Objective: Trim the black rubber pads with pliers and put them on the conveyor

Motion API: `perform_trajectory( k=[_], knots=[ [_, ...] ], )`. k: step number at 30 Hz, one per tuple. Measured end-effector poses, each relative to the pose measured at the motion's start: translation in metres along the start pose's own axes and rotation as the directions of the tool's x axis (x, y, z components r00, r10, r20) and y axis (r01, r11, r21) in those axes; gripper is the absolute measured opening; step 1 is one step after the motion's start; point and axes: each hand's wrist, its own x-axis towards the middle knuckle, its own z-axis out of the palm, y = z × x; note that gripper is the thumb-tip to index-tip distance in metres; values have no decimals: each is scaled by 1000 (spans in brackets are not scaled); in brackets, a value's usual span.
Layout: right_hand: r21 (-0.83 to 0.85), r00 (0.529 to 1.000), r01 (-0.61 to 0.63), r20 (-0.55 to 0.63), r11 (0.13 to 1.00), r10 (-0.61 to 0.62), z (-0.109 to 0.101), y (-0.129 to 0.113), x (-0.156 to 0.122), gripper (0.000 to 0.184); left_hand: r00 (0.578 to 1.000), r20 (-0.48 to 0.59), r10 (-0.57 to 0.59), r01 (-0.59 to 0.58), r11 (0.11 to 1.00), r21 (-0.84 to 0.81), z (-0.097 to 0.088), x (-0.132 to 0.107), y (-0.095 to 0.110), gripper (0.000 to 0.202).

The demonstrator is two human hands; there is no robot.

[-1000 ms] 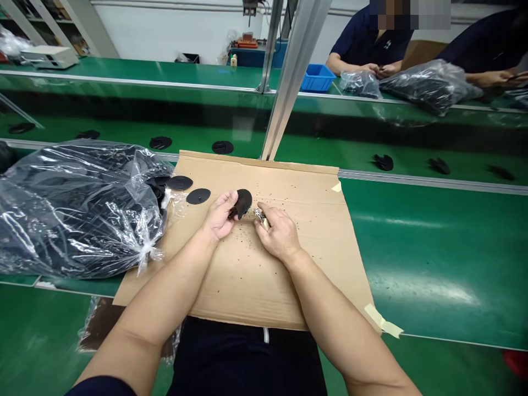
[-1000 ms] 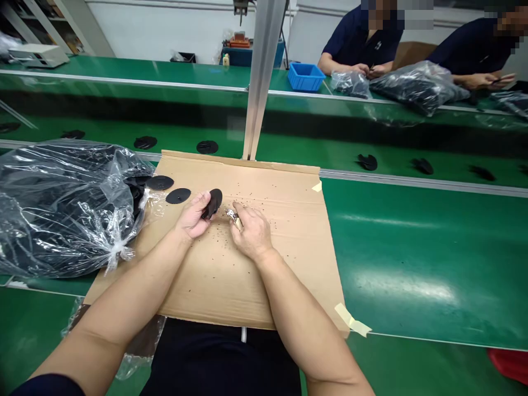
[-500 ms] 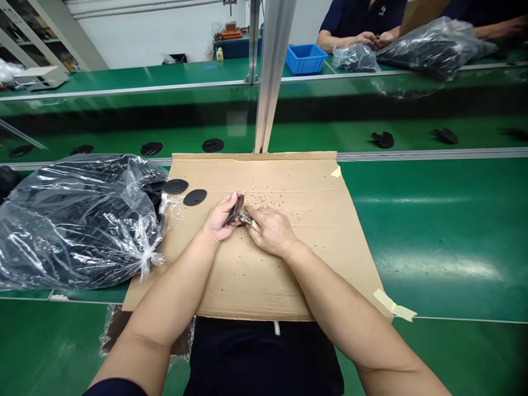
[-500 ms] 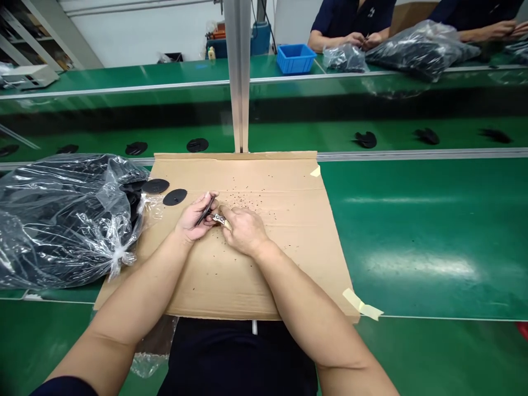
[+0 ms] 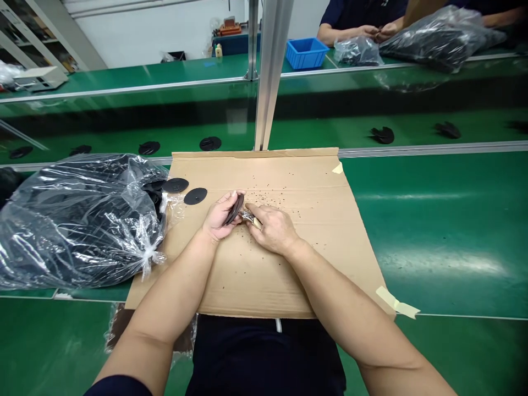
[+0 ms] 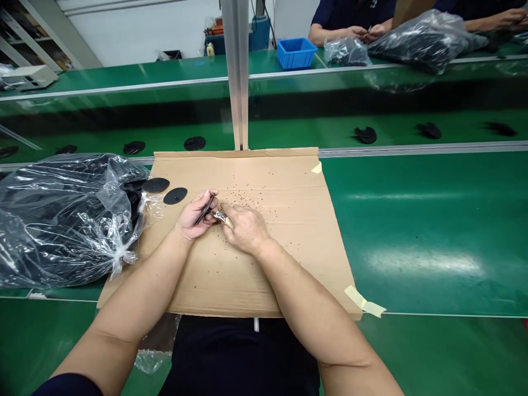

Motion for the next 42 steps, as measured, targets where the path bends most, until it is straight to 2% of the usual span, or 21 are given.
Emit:
perform_trajectory(
  k=[8, 20, 24, 27, 29, 31, 32, 34, 36, 37, 40, 42],
  knots=[
    [-34, 997, -9, 82, 999, 12, -3, -3, 0, 36, 999, -27, 23, -22, 999, 36, 1, 0, -3, 28],
    [-65, 968, -45, 242, 997, 60, -11, -7, 3, 26, 997, -81, -5, 9, 999, 53, 2, 0, -6, 23],
    [28, 984, -55, 171, 998, 50, -5, -3, 2, 31, 999, -36, -36, 35, 999, -8, 4, 1, -1, 16],
    [207, 996, -62, -45, 976, 73, 3, 4, 1, 36, 997, 54, -59, 65, 990, -124, 3, -1, 3, 12],
    [358, 968, -54, -209, 932, 136, 7, 11, 2, 36, 995, 91, -50, 66, 980, -190, 0, -3, 5, 15],
    [545, 932, -43, -280, 837, 231, 8, 16, 3, 37, 994, 108, -25, 50, 971, -234, -4, -5, 6, 17],
    [648, 922, -41, -269, 761, 279, 7, 18, 4, 40, 994, 107, -13, 39, 968, -246, -7, -5, 6, 17],
    [825, 927, -57, -165, 562, 336, 1, 22, 6, 46, 996, 86, 8, 14, 967, -253, -10, -6, 7, 17],
    [913, 946, -117, -16, 391, 322, -6, 27, 8, 51, 998, 59, 23, -7, 968, -252, -12, -6, 8, 17],
    [925, 953, -155, 48, 347, 298, -9, 29, 8, 55, 998, 56, 28, -12, 966, -258, -12, -6, 8, 17],
    [906, 959, -231, 151, 355, 240, -16, 38, 7, 63, 998, 58, 21, -3, 955, -296, -11, 0, 7, 15],
    [895, 955, -250, 164, 369, 248, -18, 41, 5, 62, 1000, -24, 5, -12, 961, -277, -9, 7, 3, 14]
  ],
)
